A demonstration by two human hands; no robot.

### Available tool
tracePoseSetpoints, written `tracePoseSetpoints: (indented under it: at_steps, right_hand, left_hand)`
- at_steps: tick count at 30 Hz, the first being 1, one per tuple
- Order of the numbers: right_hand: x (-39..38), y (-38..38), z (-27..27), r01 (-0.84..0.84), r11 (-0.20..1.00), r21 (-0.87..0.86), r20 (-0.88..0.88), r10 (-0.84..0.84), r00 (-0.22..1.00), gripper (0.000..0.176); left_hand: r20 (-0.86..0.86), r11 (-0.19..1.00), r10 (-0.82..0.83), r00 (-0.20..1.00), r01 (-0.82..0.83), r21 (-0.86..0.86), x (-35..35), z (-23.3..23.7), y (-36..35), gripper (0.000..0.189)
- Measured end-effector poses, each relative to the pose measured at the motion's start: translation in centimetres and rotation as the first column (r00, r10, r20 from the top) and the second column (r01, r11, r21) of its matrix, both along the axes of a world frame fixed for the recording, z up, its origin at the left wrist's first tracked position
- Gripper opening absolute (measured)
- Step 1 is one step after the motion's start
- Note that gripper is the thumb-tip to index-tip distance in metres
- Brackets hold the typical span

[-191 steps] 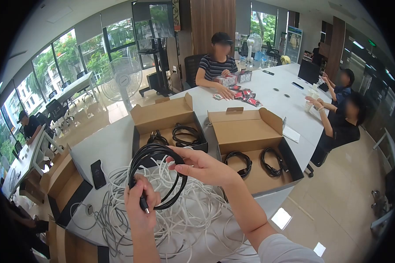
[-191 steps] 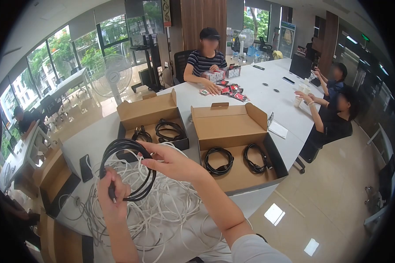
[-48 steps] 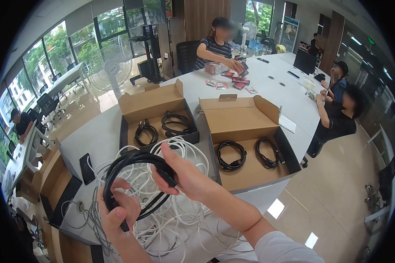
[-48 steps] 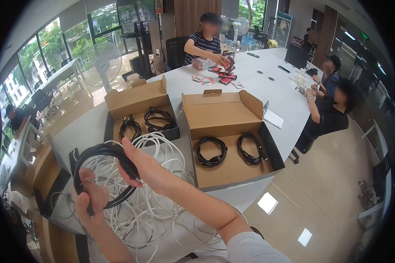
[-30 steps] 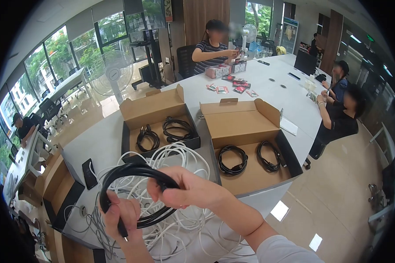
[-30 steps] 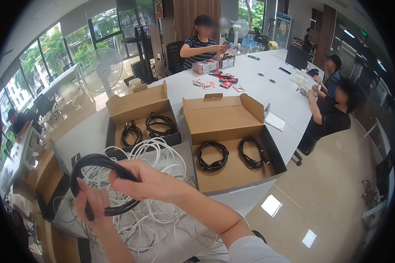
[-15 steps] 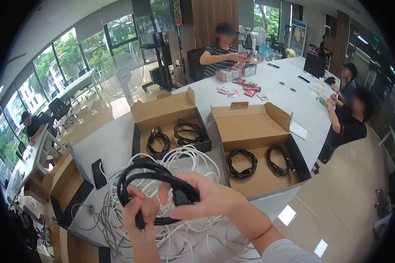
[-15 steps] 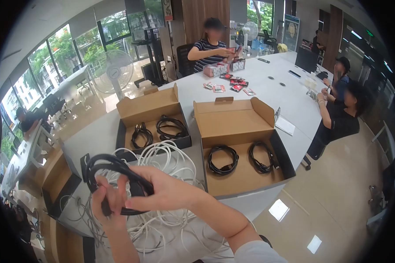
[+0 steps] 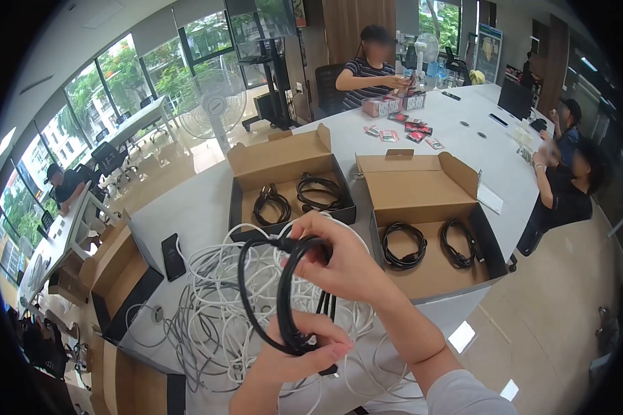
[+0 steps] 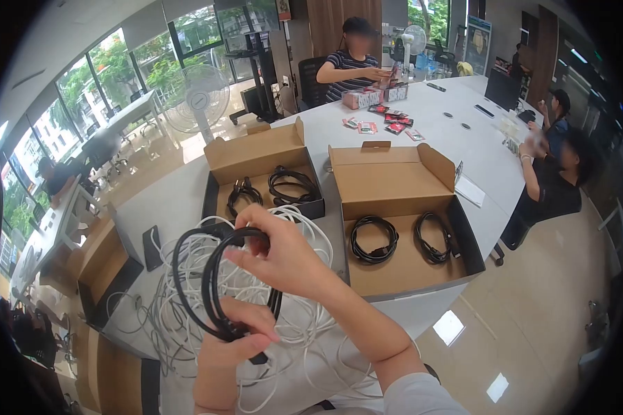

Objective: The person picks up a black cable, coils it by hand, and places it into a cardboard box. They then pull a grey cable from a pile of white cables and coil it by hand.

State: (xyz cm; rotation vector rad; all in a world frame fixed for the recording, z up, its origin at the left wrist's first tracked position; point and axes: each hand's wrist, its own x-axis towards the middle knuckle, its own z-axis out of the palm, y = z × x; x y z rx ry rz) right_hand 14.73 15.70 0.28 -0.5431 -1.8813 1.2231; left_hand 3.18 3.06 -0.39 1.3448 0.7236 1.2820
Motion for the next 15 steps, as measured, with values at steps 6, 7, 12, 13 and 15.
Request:
tracePoseSetpoints:
  at_steps: [6,7,12,13,15]
  right_hand:
    - [0.3,-0.7,1.1,-0.152,0.988,-0.039,0.108,0.155,0.982,0.035]
    - [0.5,-0.7,1.0,-0.178,0.983,-0.039,0.118,0.181,0.976,0.035]
    - [0.2,-1.4,1.2,-0.297,0.903,-0.309,-0.049,0.297,0.954,0.024]
    - [0.0,-1.5,1.0,-0.274,0.921,-0.276,-0.04,0.274,0.961,0.025]
    - [-0.2,-1.4,0.7,-0.215,0.952,-0.218,-0.011,0.218,0.976,0.03]
  left_hand:
    - [0.154,0.97,0.203,0.967,-0.22,0.101,-1.5,0.1,-0.6,0.022]
    - [0.153,0.961,0.201,0.967,-0.225,0.159,-1.5,0.7,-0.4,0.023]
    - [0.374,0.959,0.204,0.905,-0.261,0.108,-2.0,0.5,-0.3,0.024]
    - [0.39,0.958,0.205,0.898,-0.265,0.108,-1.9,0.6,-0.3,0.023]
    - [0.39,0.953,0.203,0.898,-0.272,0.131,-1.8,0.3,-0.1,0.022]
